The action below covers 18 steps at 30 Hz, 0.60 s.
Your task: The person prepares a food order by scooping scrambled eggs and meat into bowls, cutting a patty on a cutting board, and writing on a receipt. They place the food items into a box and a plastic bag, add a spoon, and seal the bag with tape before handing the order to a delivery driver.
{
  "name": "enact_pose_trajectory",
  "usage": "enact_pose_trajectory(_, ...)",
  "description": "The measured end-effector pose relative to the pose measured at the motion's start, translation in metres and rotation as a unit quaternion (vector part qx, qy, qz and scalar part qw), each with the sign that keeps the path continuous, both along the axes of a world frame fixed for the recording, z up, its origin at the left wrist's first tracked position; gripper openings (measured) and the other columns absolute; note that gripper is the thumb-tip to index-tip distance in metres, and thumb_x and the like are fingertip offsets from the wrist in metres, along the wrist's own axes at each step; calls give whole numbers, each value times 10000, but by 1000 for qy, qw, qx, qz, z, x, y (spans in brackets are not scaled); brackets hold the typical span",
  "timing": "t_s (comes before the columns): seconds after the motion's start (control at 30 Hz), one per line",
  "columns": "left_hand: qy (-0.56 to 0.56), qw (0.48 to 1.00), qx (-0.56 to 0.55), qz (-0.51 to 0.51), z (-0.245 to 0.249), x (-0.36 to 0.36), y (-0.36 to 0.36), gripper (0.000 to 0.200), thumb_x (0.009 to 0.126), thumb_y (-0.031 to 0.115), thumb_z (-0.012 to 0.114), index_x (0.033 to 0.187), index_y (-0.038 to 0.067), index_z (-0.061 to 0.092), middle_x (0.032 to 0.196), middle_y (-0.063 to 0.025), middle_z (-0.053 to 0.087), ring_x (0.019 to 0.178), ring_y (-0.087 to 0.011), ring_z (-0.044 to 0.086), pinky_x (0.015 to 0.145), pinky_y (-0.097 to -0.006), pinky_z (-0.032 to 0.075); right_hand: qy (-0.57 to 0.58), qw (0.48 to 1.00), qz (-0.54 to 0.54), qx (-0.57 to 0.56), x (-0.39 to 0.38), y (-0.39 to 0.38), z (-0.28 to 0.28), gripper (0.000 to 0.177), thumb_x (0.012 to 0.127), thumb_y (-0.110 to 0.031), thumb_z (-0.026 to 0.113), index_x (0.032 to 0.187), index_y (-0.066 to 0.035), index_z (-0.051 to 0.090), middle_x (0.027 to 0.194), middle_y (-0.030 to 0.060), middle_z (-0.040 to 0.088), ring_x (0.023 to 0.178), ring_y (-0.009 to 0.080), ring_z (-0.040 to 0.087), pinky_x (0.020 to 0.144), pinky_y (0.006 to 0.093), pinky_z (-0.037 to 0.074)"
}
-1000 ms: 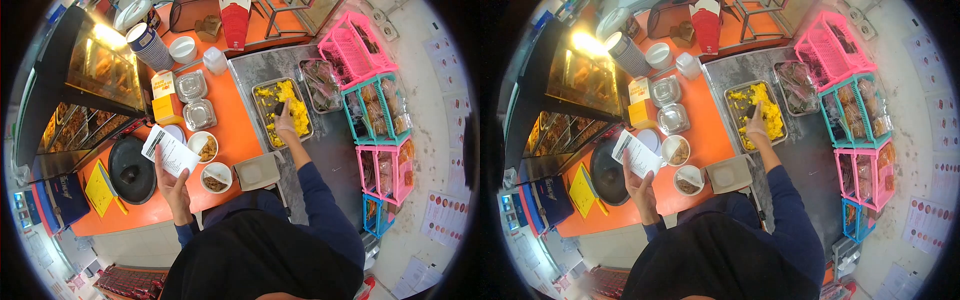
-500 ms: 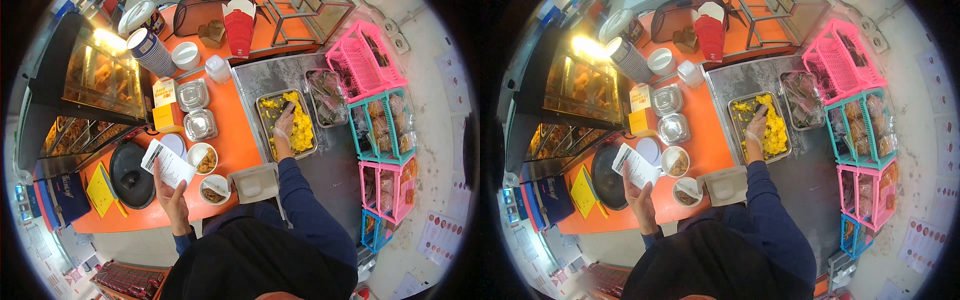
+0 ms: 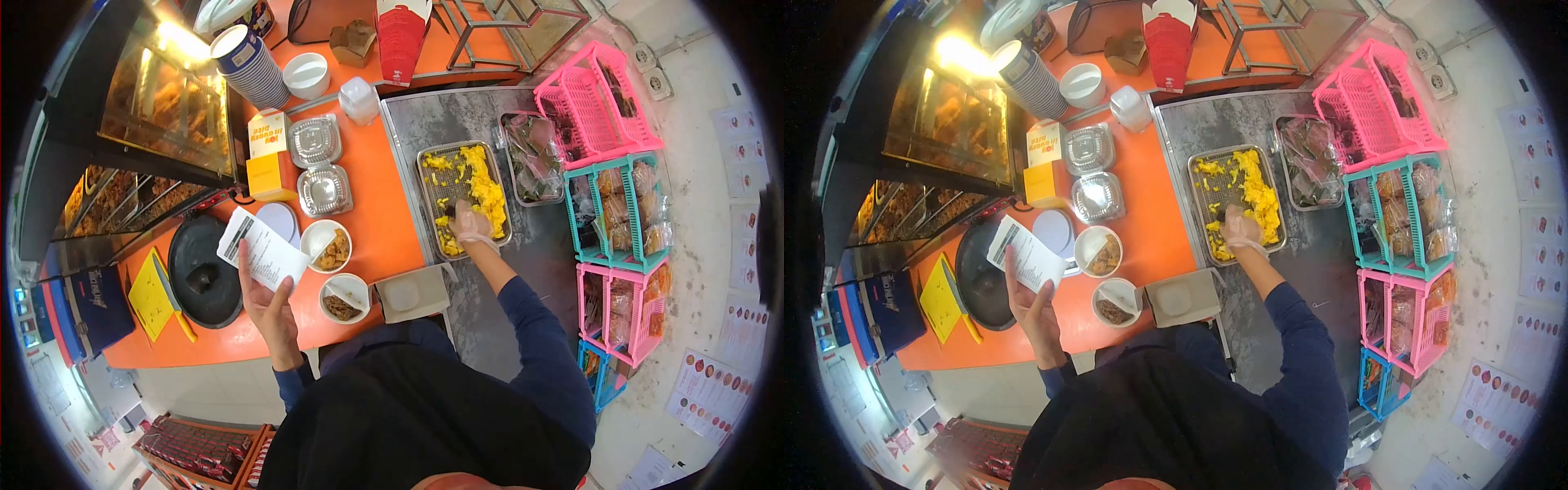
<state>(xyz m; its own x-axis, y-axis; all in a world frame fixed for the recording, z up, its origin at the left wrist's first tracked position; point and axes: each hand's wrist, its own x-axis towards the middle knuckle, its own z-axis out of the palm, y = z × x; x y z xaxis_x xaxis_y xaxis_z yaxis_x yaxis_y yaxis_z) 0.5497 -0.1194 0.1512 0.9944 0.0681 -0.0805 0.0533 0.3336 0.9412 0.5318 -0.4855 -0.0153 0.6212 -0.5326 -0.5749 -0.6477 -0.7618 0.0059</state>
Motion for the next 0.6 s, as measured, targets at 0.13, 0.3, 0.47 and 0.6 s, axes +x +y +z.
enact_pose_trajectory(0.13,-5,1000,-3,3,3,-9,11,864,690,-181,606,1478,19,310,1474,-159,362,1350,-252,386,1096,-368,359,-5,999,50,20,-27,-16,-10,551,829,-517,605,1130,-56,593,1111,192,664,1005,365,649,804,476,523)
enact_pose_trajectory(0.3,3,999,-34,-7,2,-27,22,859,686,-198,583,1473,20,320,1479,-163,356,1355,-247,384,1076,-346,391,-21,943,-120,310,-52,-55,0,521,813,-507,702,1000,-37,572,730,89,595,623,188,589,512,320,450)
enact_pose_trajectory(0.47,12,998,-48,-27,-8,-45,40,857,683,-201,583,1470,20,325,1472,-168,364,1351,-247,390,1071,-347,403,-71,768,-355,528,-78,-54,27,399,864,-475,684,912,-120,509,513,-59,363,368,55,305,349,238,207)
enact_pose_trajectory(0.6,21,998,-45,-24,-5,-56,59,850,686,-202,578,1468,27,332,1461,-172,379,1336,-259,411,1049,-345,427,15,743,-310,593,-109,-15,65,408,851,-500,692,824,-120,547,496,-74,332,364,47,300,343,244,178)
